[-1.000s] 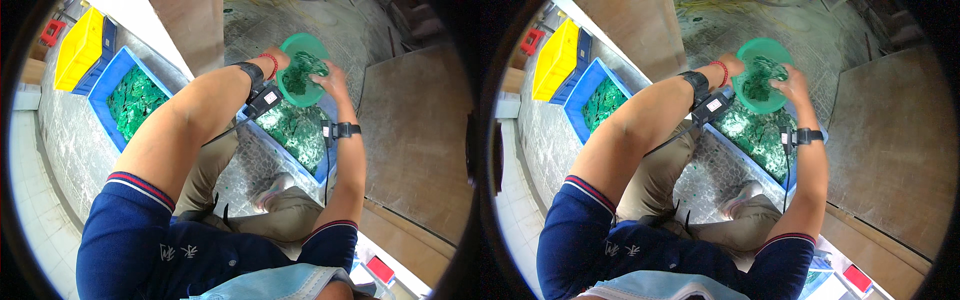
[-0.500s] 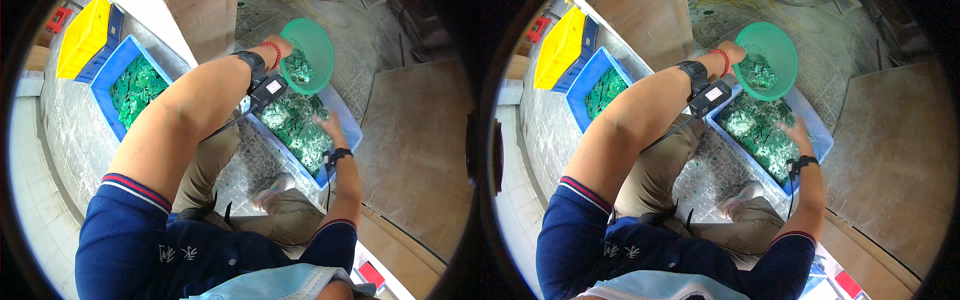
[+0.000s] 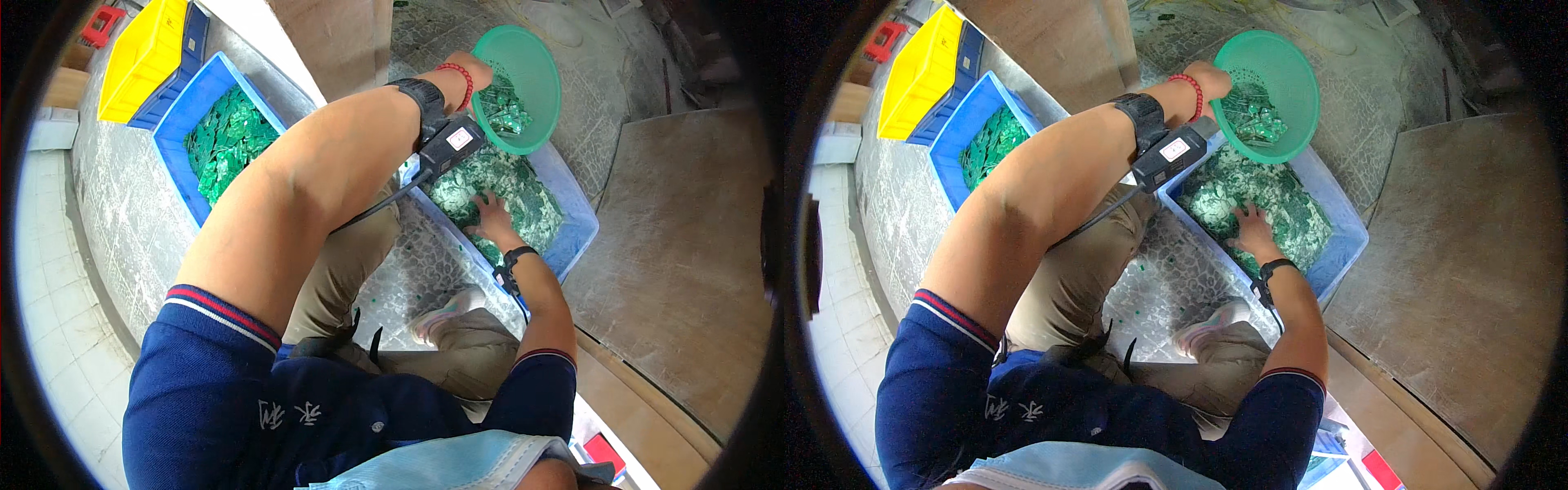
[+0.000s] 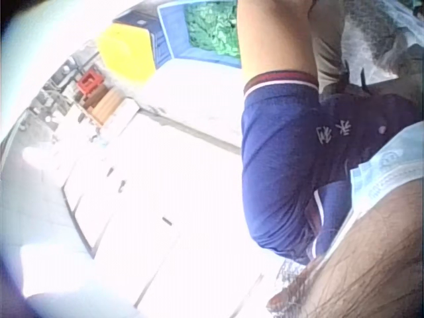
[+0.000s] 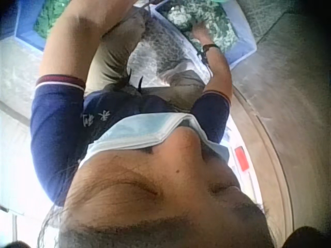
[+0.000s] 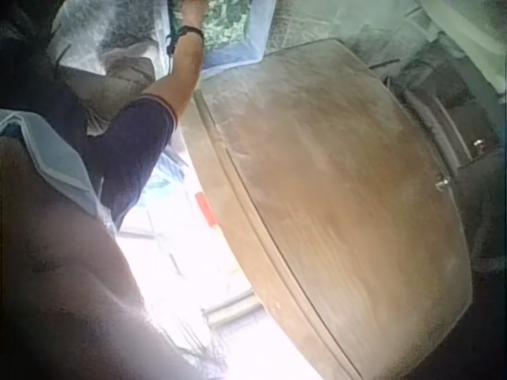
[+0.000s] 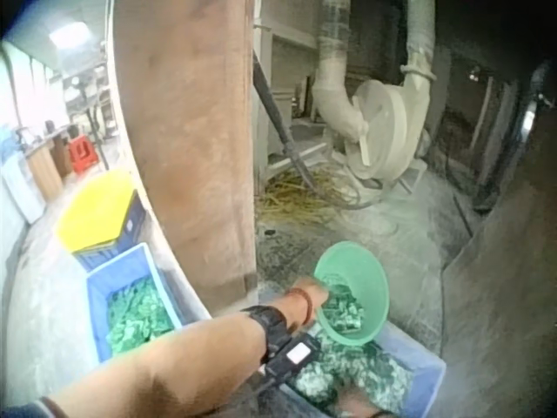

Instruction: Sifting and cleaning small green plastic components using a colander and an air gun.

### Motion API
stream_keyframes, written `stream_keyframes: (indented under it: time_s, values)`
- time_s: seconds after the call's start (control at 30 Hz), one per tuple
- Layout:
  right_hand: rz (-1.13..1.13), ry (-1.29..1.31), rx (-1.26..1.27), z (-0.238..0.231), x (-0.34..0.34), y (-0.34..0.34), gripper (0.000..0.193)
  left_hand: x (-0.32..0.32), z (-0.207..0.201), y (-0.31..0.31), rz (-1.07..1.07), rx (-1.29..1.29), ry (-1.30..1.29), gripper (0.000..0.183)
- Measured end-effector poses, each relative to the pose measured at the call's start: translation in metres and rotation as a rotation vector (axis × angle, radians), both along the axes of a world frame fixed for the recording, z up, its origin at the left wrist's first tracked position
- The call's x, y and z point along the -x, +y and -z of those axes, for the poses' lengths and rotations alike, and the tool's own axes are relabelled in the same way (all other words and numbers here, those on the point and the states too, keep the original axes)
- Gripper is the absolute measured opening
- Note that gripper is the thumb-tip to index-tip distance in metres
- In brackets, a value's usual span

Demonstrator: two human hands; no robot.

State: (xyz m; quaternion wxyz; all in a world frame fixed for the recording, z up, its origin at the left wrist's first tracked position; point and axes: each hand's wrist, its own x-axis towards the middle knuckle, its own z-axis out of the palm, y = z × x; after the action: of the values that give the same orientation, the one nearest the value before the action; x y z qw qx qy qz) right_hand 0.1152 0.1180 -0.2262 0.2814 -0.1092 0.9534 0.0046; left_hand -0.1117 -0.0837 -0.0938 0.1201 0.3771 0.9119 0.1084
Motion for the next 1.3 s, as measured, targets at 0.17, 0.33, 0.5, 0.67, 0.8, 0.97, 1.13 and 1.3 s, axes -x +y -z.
stream_keyframes:
  time_s: [0.17, 0.33, 0.5, 0.67, 0.8, 0.97, 1.13, 1.3]
  values:
    - [-0.142, 0.046, 0.028, 0.004, -0.009, 0.004, 0.067, -0.003, -0.007, 0.004, 0.038, 0.119, 0.120, 0.038]
    - [-0.150, 0.050, -0.046, 0.003, -0.010, 0.000, 0.067, -0.010, -0.016, 0.004, 0.039, 0.166, 0.088, 0.036]
    - [-0.148, 0.033, -0.078, 0.013, -0.013, 0.005, 0.067, -0.015, -0.024, 0.003, 0.094, 0.237, 0.197, 0.036]
    - [-0.300, 0.026, -0.101, 0.016, -0.021, 0.010, 0.058, -0.018, -0.028, 0.004, 0.076, 0.201, 0.190, 0.035]
    - [-0.190, 0.106, -0.022, 0.005, -0.019, 0.028, 0.055, -0.022, -0.035, 0.003, 0.087, 0.290, 0.122, 0.026]
    - [0.238, 0.199, 0.458, -0.011, 0.002, 0.067, 0.059, -0.023, -0.034, 0.007, -0.320, -0.109, -0.304, 0.024]
    - [0.440, 0.349, 0.602, -0.041, 0.019, 0.100, 0.062, -0.014, -0.028, 0.003, 0.061, 0.251, 0.043, 0.026]
    - [0.807, 0.532, 0.732, -0.101, 0.027, 0.114, 0.062, -0.021, -0.031, 0.013, -0.033, 0.132, -0.053, 0.027]
